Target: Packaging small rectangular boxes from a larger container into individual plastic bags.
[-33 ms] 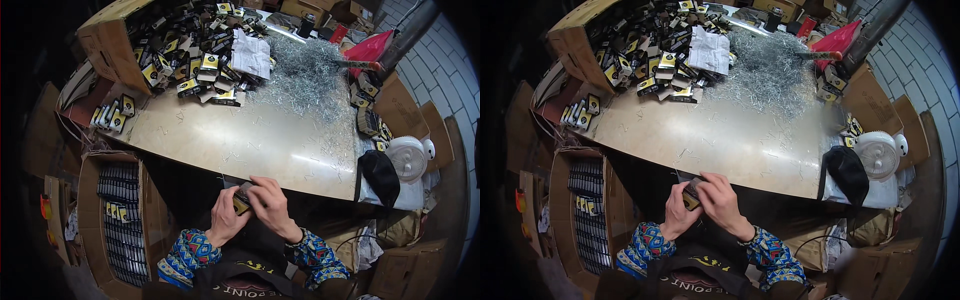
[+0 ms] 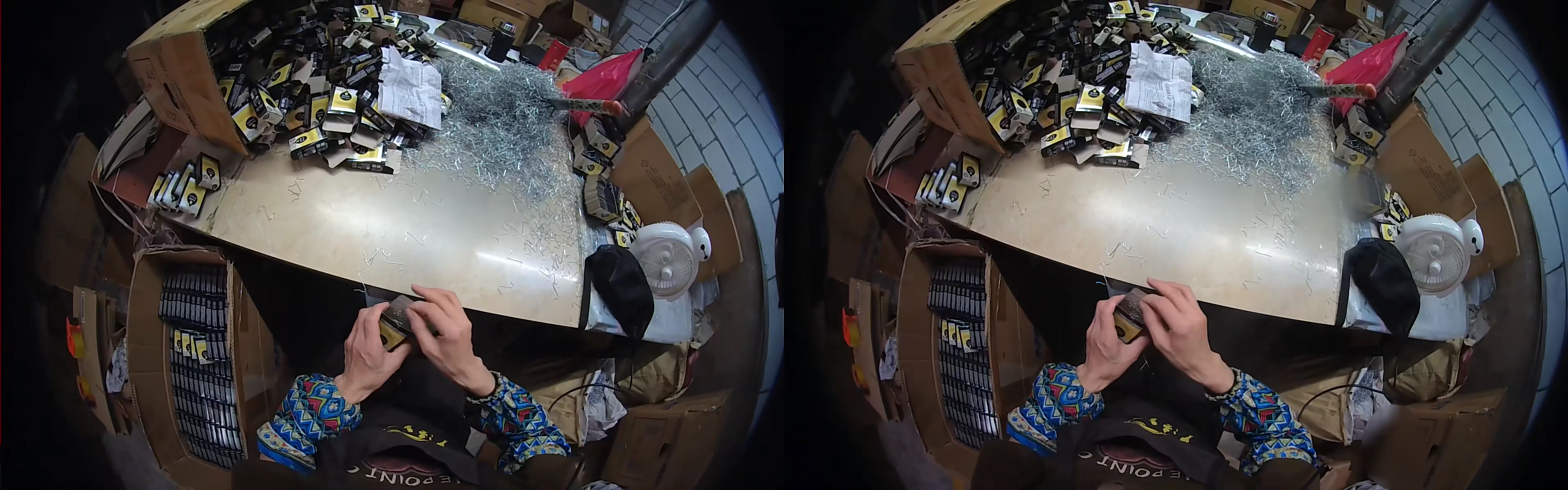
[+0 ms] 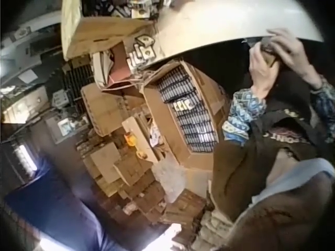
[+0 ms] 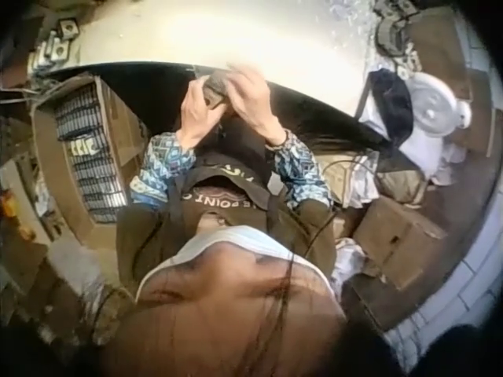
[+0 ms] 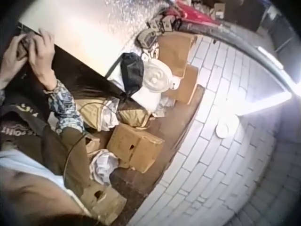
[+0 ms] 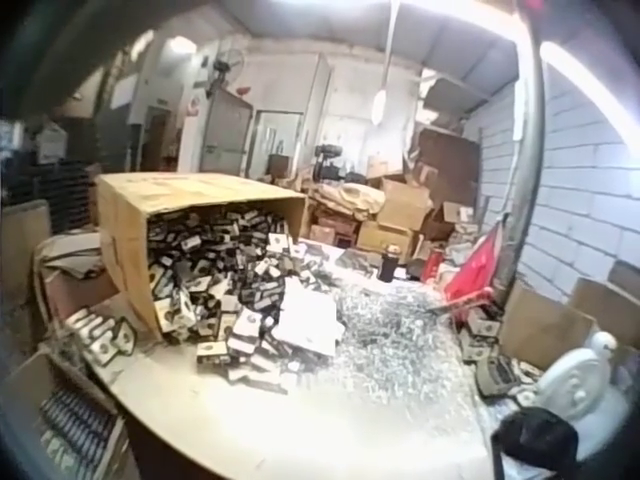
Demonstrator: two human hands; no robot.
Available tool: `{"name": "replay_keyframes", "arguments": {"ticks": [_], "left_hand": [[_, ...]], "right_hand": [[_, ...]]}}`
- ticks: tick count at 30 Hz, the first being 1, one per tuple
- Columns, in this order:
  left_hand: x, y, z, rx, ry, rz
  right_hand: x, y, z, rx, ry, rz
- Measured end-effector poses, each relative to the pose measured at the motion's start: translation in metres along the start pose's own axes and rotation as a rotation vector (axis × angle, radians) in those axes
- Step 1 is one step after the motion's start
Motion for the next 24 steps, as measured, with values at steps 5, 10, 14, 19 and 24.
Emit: {"name": "replay_keyframes", "arguments": {"ticks": [5,10,14,19,24], "left_hand": [[0.001,0.0,-0.003,-0.005,0.028,-0.024],[0.003,0.001,-0.007,-0.129,0.124,-0.017],[0.004,0.002,-0.003,-0.092,0.081,-0.02],[0.008,0.003,-0.003,-0.029,0.034,0.002],[0.009,0.004,-0.01,-0.303,0.33,-0.011]], "right_hand": [[0.003,0.0,-0.008,0.047,0.09,-0.073],[0.004,0.005,-0.014,0.023,0.111,-0.096],[-0.002,-0.001,-0.008,0.065,0.025,-0.117],[0.009,0.003,-0.022,-0.074,0.116,-0.18],[-0.001,0.017,-0.001,0.255,-0.077,0.072]]}}
Point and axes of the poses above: each hand's wrist, its own x-axis towards the middle knuckle, its own y-axis out of the back of the hand, z = x × y, the point moved 4 cm from there along x, towards the middle knuckle, and after that the axes turned 1 degree about y, right-handed, at the moved point
